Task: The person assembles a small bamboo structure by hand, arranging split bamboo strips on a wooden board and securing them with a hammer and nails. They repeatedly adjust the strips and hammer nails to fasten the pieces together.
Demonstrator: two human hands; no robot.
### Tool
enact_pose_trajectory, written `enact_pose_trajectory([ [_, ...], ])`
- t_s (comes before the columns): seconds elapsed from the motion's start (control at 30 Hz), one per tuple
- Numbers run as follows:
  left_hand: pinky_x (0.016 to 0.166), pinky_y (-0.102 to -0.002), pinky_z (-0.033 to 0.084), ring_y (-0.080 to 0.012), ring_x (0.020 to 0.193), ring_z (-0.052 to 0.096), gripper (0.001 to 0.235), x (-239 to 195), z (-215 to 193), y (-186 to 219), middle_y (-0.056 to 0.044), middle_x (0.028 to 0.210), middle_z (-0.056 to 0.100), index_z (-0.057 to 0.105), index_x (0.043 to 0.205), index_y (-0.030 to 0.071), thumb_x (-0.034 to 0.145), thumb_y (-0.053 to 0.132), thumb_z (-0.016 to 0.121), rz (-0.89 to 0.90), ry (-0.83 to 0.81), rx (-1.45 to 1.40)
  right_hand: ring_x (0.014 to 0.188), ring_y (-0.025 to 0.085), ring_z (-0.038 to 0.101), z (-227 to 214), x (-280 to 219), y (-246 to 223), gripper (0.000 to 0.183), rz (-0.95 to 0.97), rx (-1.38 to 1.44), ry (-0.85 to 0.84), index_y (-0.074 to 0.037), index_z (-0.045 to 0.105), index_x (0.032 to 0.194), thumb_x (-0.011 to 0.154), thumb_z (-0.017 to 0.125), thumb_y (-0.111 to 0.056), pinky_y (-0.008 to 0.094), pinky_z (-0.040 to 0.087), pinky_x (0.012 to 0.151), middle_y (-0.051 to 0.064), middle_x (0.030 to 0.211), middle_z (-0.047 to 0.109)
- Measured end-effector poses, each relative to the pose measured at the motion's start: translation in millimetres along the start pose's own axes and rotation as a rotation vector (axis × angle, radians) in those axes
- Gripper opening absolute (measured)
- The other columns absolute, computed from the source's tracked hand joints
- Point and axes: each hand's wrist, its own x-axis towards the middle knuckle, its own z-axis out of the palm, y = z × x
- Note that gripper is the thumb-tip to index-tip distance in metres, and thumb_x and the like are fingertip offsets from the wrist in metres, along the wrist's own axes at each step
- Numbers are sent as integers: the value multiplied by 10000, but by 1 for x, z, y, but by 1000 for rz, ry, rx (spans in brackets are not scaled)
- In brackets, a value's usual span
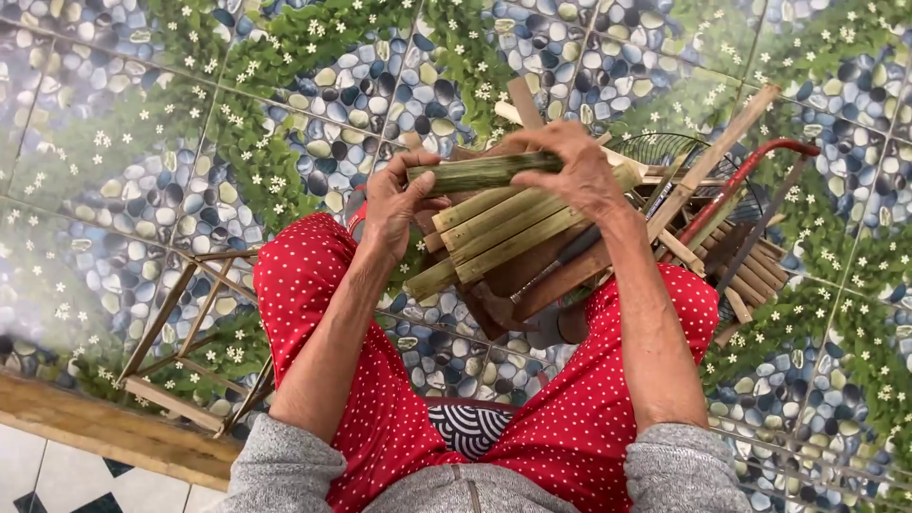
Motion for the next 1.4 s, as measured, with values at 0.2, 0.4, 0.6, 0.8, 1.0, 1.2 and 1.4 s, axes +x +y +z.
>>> enact_pose_trajectory([
  [0.2, 719, -379, 714, -336, 806, 787, 259, -5, 7, 5, -223, 1011, 725, 655, 1234, -18, 988, 61, 667, -30, 69, -26, 854, 146, 710, -17, 19, 70, 399, 237, 362, 80, -69, 668, 1336, 964, 810, -101, 316, 650, 693, 129, 1027, 681],
  [0.4, 863, -394, 689, -252, 1032, 715, 177, -12, 5, 3, -154, 1174, 685, 554, 1194, 23, 1031, 68, 504, -112, 160, 203, 1001, 183, 703, -5, 32, 58, 272, 251, 248, 199, -87, 701, 1195, 932, 750, -37, 272, 608, 912, 80, 1125, 721],
  [0.6, 631, -277, 624, -158, 936, 616, 319, -11, 5, 7, -77, 1138, 679, 687, 1142, 77, 908, -72, 530, -157, 155, 509, 1018, 210, 732, 1, 34, 73, 283, 273, 130, 238, -103, 724, 1156, 893, 775, -9, 300, 626, 884, 104, 1156, 750],
  [0.8, 721, -314, 725, -156, 735, 626, 323, -9, 6, -1, -42, 865, 517, 691, 1133, 54, 914, -126, 537, -153, 123, 540, 974, 215, 756, 4, 30, 87, 278, 229, -19, 256, -82, 737, 1130, 875, 774, 20, 273, 639, 839, 104, 1107, 767],
  [1.0, 642, -263, 580, -76, 637, 574, 349, -5, 5, 1, -3, 985, 679, 719, 1106, 154, 867, -80, 622, -108, 184, 874, 925, 192, 755, 9, 29, 94, 264, 239, -55, 223, -88, 748, 1107, 862, 818, -18, 268, 640, 804, 81, 1040, 773],
  [1.2, 747, -297, 559, -132, 738, 589, 361, -1, -7, -14, -50, 958, 606, 754, 1073, 154, 821, -86, 657, -5, 139, 980, 934, 211, 752, 8, 28, 100, 260, 220, -62, 197, -71, 729, 1130, 890, 809, -11, 256, 633, 776, 111, 1067, 762],
  [1.4, 742, -367, 511, -175, 718, 539, 383, -4, -4, -11, -48, 876, 540, 700, 1129, 153, 844, -96, 639, -12, 83, 1030, 948, 226, 749, 5, 27, 92, 286, 277, -80, 177, -75, 724, 1171, 897, 792, -25, 293, 641, 797, 154, 1062, 759],
])
